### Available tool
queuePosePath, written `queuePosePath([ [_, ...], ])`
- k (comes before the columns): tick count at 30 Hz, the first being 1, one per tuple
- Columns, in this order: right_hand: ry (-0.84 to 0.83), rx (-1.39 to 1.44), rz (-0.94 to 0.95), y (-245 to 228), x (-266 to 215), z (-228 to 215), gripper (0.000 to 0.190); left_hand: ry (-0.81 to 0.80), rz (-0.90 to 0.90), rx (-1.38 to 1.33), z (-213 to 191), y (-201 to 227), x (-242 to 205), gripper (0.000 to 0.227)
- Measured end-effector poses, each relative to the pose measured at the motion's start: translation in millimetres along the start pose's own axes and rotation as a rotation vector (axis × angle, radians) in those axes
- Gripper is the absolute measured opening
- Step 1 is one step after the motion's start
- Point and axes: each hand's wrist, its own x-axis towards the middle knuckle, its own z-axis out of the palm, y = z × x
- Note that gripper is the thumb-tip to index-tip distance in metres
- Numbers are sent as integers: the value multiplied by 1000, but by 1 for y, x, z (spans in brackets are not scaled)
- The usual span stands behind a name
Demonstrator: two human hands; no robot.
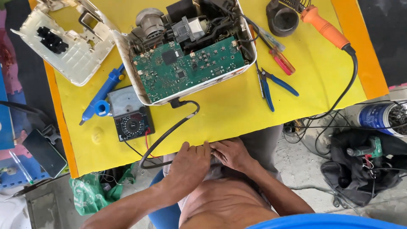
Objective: The person removes a circuit board from a disassembled projector, flips it over, and then places it back into the housing. They then lift the projector to inspect the lens and internal components before setting it back down on the workbench.
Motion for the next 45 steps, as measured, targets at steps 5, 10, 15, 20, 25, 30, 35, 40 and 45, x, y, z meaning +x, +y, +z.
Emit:
queuePosePath([
  [5,-120,-195,348,68,-94,29,22,179,-32,-588,-35,-22,-8,9],
  [10,-78,-88,547,95,-134,30,10,475,21,-1229,-96,-67,-44,26],
  [15,-32,-40,398,38,-88,11,16,780,36,-1503,-100,-93,-66,26],
  [20,-25,207,62,-29,-17,-19,22,502,-118,-947,-115,-117,-93,27],
  [25,-171,344,-18,-56,8,-8,21,448,8,-964,-132,-127,-102,36],
  [30,-320,274,-6,-77,28,-12,25,-14,235,-852,-136,-111,-95,78],
  [35,-381,297,126,-91,45,-45,34,-189,373,-750,-144,-101,-91,70],
  [40,-271,481,108,-110,58,-62,33,-285,363,-703,-118,-83,-74,71],
  [45,-168,518,73,-88,41,-37,20,276,334,-1048,-129,-80,-82,27],
])
